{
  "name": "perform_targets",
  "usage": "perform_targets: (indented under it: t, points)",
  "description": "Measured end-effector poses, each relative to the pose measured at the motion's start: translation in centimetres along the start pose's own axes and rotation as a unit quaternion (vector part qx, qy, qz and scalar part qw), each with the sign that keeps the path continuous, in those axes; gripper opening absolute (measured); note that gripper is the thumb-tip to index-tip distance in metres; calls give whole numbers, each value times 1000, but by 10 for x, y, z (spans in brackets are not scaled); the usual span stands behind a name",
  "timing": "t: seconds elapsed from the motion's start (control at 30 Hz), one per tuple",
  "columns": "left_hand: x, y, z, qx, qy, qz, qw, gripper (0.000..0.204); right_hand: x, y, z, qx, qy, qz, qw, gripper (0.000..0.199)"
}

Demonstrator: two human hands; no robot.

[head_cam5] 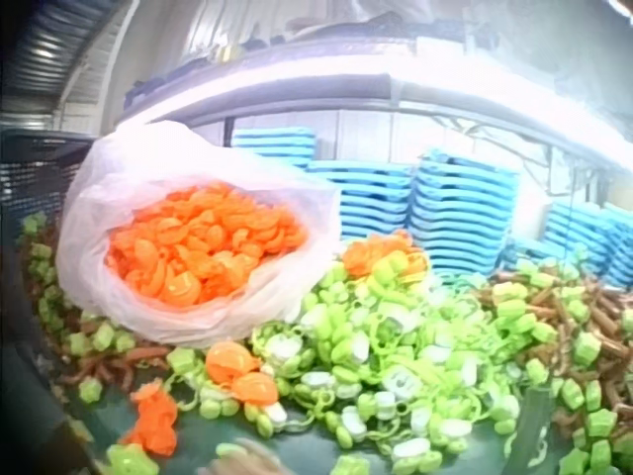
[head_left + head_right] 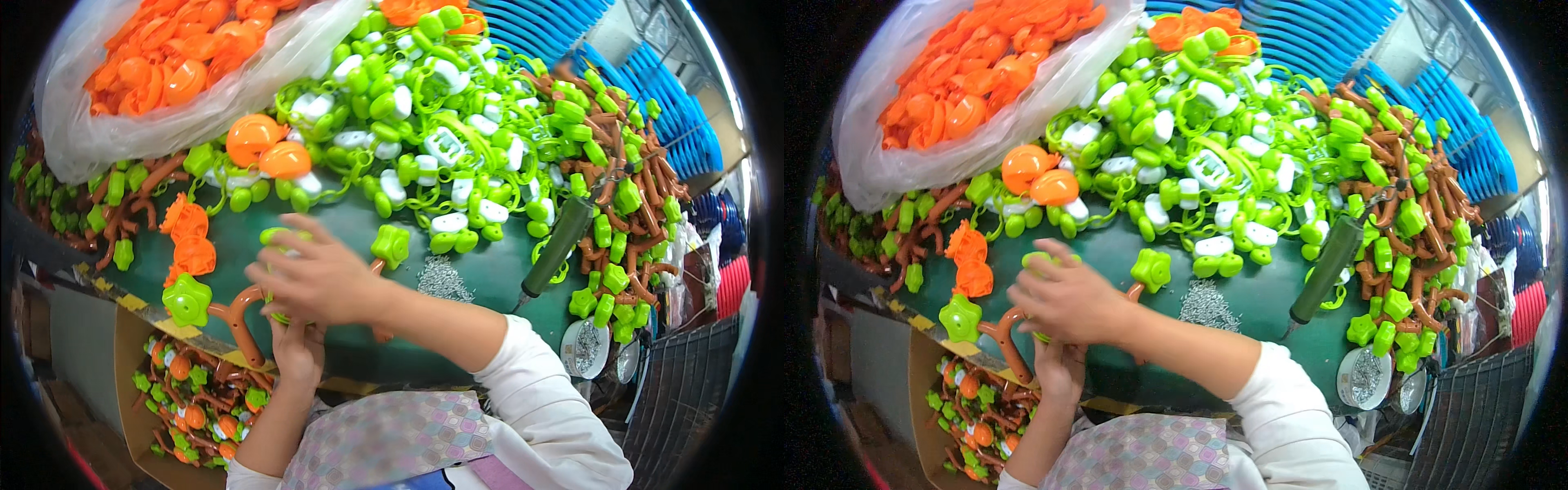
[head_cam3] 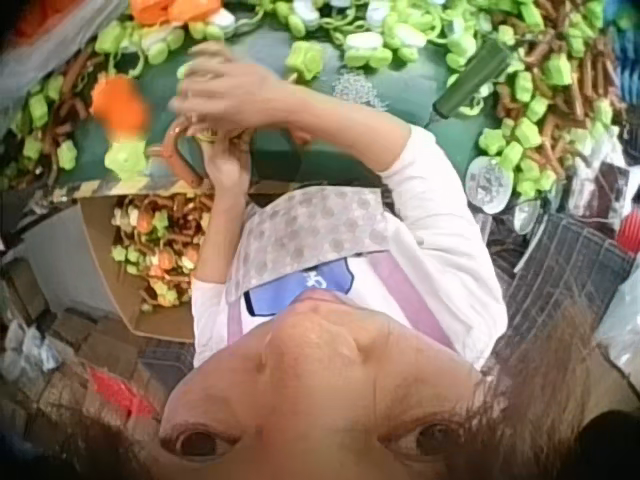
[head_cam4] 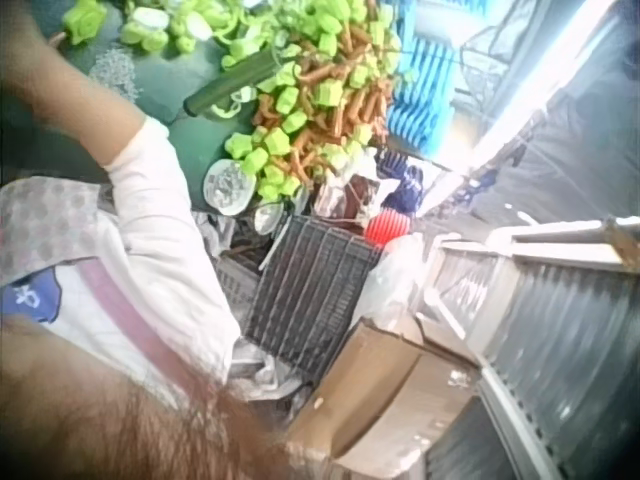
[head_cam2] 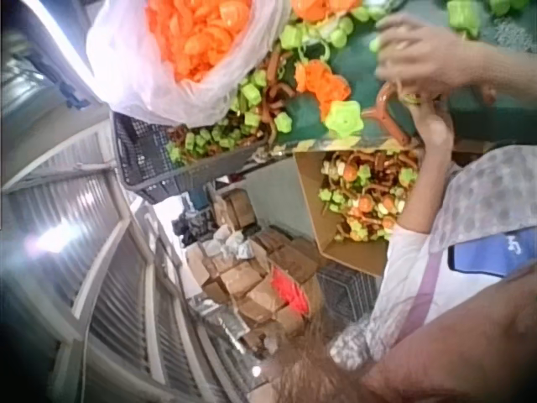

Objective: The person assembles small plastic toys by hand, attaching orange and green components to a central white piece. They use a handheld power drill to secure parts with screws and place the finished units into a cardboard box.

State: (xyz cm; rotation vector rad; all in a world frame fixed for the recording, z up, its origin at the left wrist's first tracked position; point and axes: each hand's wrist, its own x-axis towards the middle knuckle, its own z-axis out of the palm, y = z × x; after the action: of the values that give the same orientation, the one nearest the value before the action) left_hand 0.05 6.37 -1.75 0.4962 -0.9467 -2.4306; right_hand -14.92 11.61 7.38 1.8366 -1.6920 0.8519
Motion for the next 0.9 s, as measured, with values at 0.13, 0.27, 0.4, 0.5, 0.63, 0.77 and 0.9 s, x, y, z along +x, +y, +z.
perform_targets:
  t: [0.13,0.27,0.4,0.5,0.63,0.77,0.9]
  points:
    - [7,9,15,-9,24,-34,999,48,7,5,34,-25,-178,-13,984,26]
    - [8,15,15,-60,-9,-60,996,44,3,26,47,53,-128,-92,986,19]
    - [9,11,-1,-66,-60,-77,993,47,-7,27,51,78,-94,-129,984,20]
    - [14,11,-3,-42,-70,-79,994,50,-13,28,50,75,-45,-125,988,28]
    - [19,17,-8,-2,-88,-84,993,56,-2,34,56,107,-59,-99,988,29]
    - [24,17,-10,-28,-68,-52,996,62,28,52,68,246,-91,-27,965,28]
    - [23,-1,-32,14,-25,-59,998,72,89,95,76,224,-24,68,972,28]
